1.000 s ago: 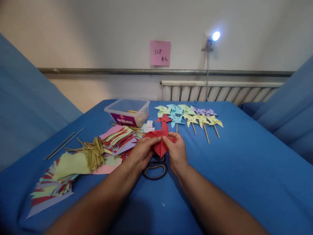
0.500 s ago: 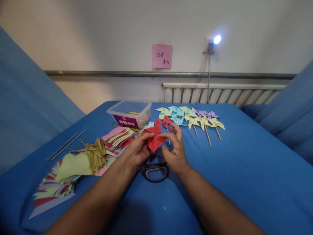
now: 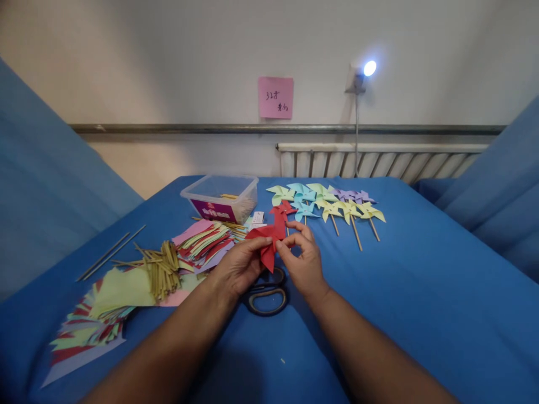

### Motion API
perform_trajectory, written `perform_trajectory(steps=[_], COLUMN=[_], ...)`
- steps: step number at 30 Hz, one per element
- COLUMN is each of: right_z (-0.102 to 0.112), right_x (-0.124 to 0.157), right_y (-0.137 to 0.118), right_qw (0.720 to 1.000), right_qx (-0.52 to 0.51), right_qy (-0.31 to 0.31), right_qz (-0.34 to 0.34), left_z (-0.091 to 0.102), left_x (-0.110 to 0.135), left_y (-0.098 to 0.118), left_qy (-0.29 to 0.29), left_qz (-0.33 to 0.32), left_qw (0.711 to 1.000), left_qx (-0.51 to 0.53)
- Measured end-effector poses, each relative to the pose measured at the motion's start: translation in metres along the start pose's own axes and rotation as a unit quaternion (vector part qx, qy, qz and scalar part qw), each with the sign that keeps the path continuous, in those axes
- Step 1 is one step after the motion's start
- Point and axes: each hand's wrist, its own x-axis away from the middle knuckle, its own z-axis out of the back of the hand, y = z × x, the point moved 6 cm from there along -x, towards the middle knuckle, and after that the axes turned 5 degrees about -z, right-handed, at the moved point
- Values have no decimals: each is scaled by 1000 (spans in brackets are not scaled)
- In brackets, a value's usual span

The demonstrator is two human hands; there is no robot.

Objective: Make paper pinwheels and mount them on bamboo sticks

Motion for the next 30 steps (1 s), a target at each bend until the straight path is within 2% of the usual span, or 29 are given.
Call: perform_trajectory(steps=[13,30], right_z=[2,2], right_x=[-1,-2], right_y=[5,7], right_qw=[999,998], right_qx=[16,24], right_qy=[43,52], right_qz=[-21,-33], left_z=[2,2], left_x=[-2,-2], left_y=[-4,-5], left_qy=[-3,9], left_qz=[3,-4], left_qw=[1000,1000], left_qx=[-16,-27])
